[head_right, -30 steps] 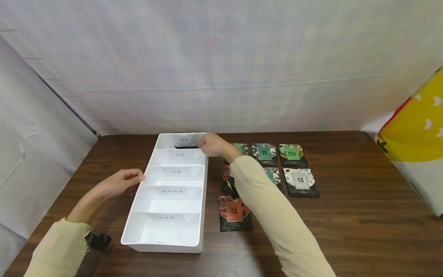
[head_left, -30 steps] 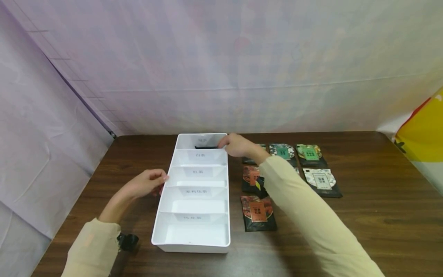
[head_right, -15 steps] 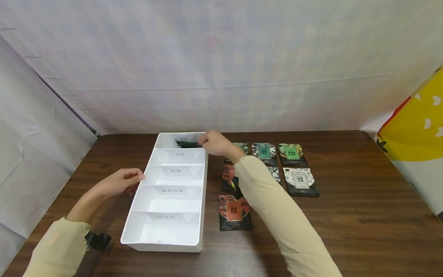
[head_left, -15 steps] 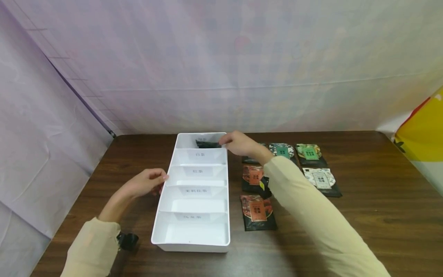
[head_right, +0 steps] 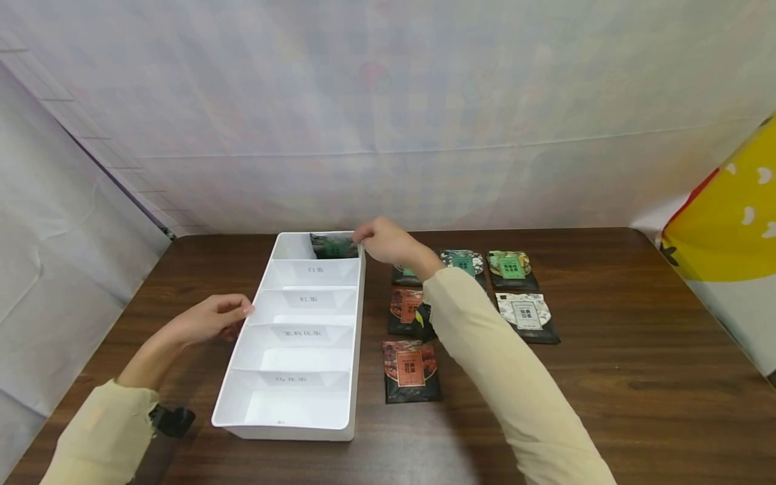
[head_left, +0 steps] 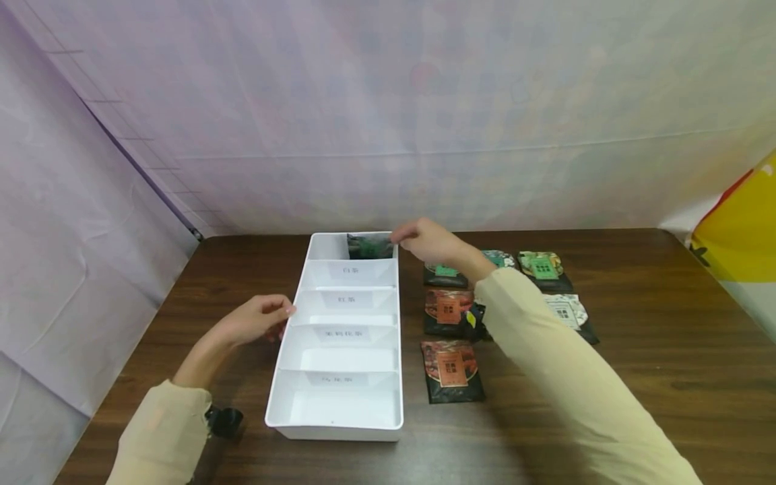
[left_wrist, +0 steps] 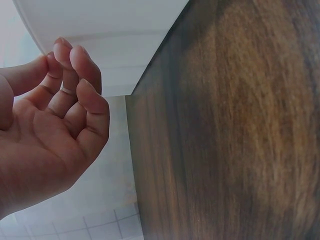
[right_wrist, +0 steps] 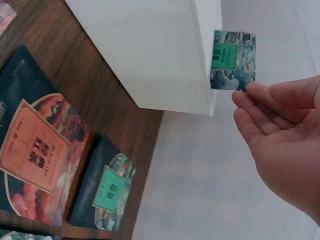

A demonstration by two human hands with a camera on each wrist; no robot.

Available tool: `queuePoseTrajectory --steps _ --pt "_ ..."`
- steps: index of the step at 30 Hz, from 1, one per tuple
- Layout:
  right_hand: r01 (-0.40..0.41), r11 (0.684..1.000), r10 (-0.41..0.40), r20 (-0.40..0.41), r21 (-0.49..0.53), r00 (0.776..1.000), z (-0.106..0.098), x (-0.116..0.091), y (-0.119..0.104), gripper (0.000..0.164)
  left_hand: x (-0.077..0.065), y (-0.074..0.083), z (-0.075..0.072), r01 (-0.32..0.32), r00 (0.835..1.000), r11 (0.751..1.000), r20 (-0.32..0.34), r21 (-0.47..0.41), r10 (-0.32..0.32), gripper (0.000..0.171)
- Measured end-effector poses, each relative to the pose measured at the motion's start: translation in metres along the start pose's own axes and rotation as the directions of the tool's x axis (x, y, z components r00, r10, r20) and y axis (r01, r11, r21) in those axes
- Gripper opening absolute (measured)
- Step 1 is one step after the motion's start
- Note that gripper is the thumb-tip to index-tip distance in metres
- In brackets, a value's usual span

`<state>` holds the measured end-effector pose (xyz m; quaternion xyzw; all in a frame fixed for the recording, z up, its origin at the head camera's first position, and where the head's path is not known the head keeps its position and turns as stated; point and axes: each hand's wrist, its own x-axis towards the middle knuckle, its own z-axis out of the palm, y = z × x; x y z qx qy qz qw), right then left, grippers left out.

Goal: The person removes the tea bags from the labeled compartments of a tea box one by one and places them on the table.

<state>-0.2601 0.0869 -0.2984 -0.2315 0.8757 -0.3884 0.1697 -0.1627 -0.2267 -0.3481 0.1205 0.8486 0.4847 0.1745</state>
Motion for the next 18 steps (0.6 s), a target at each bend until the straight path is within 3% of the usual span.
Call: queuePoseTrajectory --steps 18 --pt "0.079 0.994 -0.067 -0.161 0.071 0.985 -0.035 -0.029 -0.012 0.027 -0.001 -0.001 0.0 -0.005 1.0 1.0 0.002 0.0 0.005 0.02"
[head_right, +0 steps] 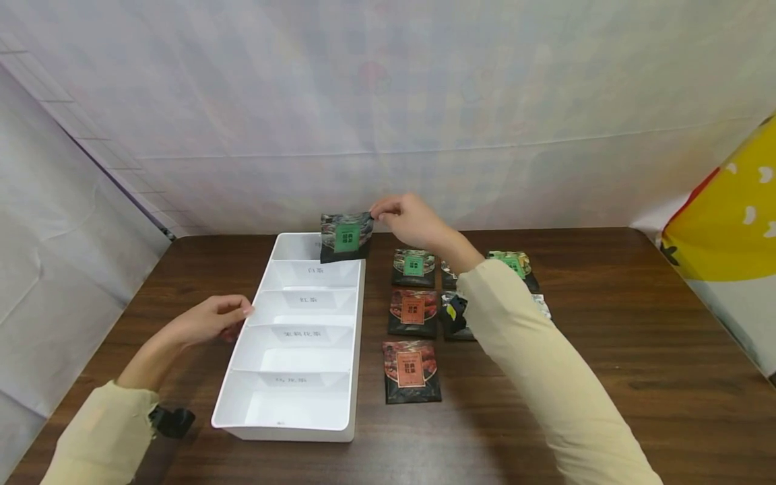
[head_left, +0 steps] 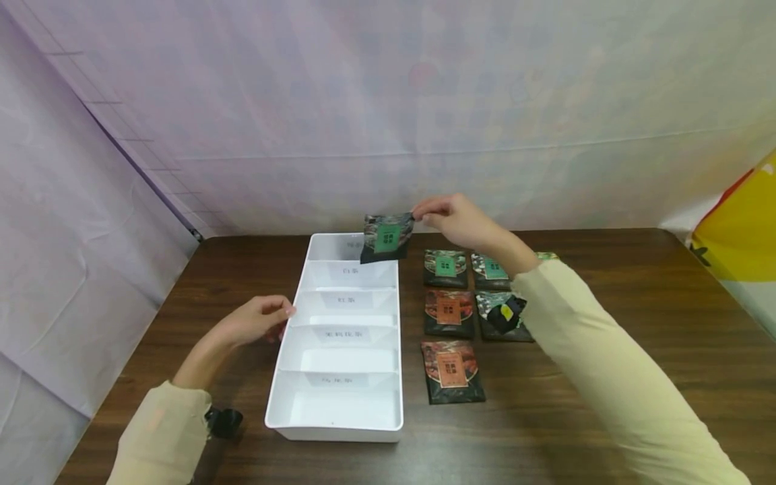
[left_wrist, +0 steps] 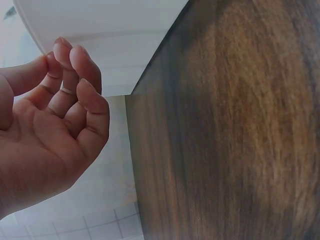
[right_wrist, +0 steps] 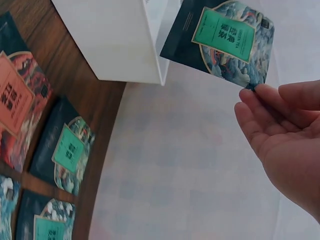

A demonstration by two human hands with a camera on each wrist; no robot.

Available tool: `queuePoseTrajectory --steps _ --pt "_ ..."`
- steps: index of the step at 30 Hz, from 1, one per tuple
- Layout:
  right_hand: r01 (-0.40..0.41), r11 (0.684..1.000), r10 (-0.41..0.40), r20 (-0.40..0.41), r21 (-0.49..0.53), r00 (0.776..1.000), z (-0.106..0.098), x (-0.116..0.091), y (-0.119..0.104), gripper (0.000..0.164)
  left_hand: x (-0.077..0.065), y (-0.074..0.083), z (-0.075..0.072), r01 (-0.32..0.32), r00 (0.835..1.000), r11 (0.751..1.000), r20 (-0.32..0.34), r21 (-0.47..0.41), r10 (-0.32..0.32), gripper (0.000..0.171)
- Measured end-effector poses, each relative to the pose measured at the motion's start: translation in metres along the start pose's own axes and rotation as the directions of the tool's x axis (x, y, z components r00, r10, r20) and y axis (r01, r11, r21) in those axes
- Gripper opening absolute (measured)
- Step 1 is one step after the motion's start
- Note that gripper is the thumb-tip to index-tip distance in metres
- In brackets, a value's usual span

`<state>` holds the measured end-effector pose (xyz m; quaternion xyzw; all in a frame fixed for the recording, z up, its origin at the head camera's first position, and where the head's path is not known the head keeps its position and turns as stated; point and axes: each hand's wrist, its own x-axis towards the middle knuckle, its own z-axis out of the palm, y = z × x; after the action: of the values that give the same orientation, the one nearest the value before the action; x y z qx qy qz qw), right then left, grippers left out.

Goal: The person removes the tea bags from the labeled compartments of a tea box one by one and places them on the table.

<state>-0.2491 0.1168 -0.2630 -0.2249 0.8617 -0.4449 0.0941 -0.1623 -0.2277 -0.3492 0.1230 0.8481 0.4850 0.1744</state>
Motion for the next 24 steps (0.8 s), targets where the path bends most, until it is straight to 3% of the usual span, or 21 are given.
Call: queuePoseTrajectory --steps 7,24 --pt "0.025 0.998 -0.026 -0.009 -0.065 1.0 -0.013 -0.013 0.002 0.026 -0.002 0.002 0.0 0.014 1.0 1.0 -0.002 0.006 -0.014 0.02" --pt "-0.038 0.98 0.039 0.006 -0.197 0.999 -0.029 -0.062 0.032 0.026 -0.001 0.0 0.0 0.009 1.0 1.0 0.002 -0.005 -0.009 0.019"
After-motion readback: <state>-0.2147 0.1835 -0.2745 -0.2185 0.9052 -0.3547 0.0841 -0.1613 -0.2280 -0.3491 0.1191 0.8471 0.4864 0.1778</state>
